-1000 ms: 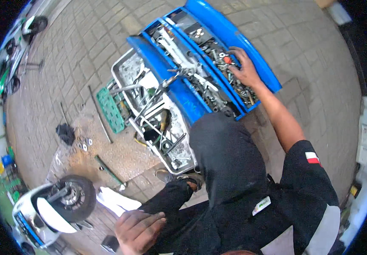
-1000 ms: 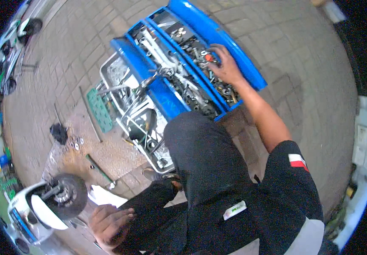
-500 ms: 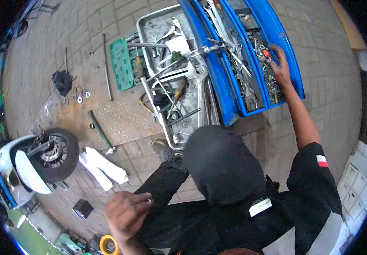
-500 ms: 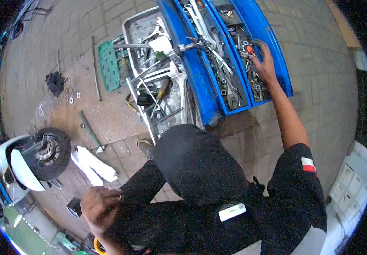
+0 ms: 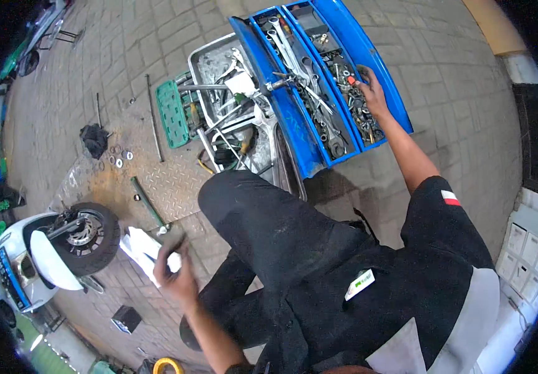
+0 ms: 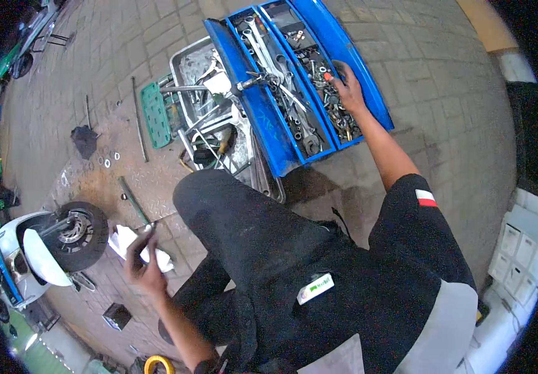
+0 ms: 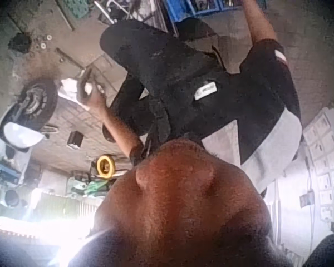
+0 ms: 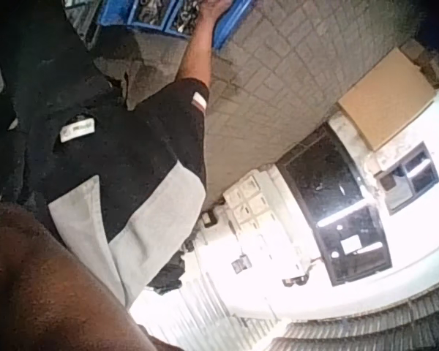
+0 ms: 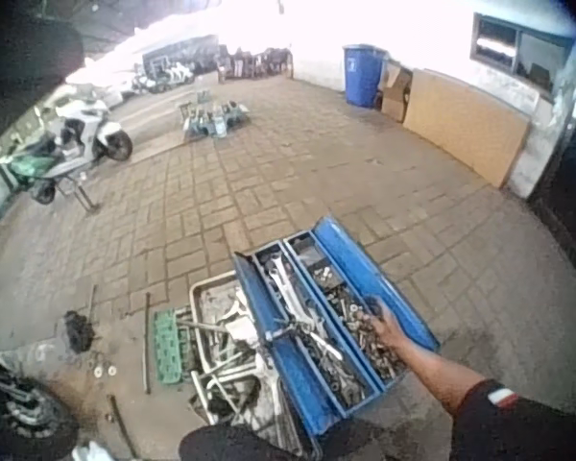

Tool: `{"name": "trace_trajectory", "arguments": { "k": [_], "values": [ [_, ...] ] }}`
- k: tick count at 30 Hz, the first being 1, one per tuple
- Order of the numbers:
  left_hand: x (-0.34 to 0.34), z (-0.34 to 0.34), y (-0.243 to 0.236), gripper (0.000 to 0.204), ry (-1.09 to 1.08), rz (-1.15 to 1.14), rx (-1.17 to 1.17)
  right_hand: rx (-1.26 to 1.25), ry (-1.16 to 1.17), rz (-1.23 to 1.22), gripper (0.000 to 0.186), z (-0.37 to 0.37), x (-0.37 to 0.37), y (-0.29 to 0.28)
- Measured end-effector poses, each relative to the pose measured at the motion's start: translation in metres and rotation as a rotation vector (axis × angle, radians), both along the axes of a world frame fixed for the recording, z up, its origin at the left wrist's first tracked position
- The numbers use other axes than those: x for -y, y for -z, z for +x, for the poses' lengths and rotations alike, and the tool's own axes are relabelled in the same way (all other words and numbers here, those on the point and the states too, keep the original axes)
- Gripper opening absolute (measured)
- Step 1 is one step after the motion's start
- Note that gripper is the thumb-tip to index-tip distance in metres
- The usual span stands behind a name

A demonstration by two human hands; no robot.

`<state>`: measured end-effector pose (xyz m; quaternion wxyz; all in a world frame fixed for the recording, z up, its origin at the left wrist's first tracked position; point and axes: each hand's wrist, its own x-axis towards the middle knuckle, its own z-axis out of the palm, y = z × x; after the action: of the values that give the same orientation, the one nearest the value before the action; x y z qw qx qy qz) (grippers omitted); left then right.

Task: The person repairs a scooter by removing a metal cover using a pneumatic impact wrench, then handles brake components and organizes tools in a blue toolbox.

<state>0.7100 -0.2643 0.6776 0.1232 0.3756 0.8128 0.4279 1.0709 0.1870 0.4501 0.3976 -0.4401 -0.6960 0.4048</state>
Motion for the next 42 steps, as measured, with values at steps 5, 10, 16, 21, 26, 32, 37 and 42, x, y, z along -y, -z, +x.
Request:
{"name": "trace_trajectory", "arguments": {
  "k": [5,10,16,21,26,32,37,42],
  "values": [
    [-0.175,0.1,0.035,0.02,0.609,-0.048,-0.031,-0.065,0.018,-0.05,0.064,0.001,0.002,0.007],
    [-0.252,0.163,0.112,0.027,0.846,-0.125,-0.19,-0.108,0.02,-0.028,0.066,-0.014,0.0,-0.003],
    [-0.255,0.171,0.111,0.031,0.852,-0.143,-0.224,-0.088,0.073,-0.051,0.066,-0.001,0.004,-0.004],
    [-0.222,0.103,0.04,0.032,0.801,-0.158,-0.213,-0.033,0.069,-0.024,0.066,-0.011,0.005,0.004],
    [-0.138,0.005,-0.04,0.027,0.654,-0.142,-0.292,-0.039,0.07,0.01,0.065,-0.004,0.004,0.002],
    [-0.062,-0.06,-0.07,0.017,0.158,0.217,-0.169,-0.085,0.094,-0.017,0.068,-0.007,0.0,-0.003],
    [-0.023,-0.069,-0.063,0.02,-0.119,0.17,-0.071,0.248,0.026,0.355,0.077,-0.074,0.062,-0.056],
    [-0.023,-0.03,-0.098,0.034,0.259,0.38,-0.556,0.561,-0.16,0.464,0.09,-0.13,0.149,-0.081]
  ]
}}
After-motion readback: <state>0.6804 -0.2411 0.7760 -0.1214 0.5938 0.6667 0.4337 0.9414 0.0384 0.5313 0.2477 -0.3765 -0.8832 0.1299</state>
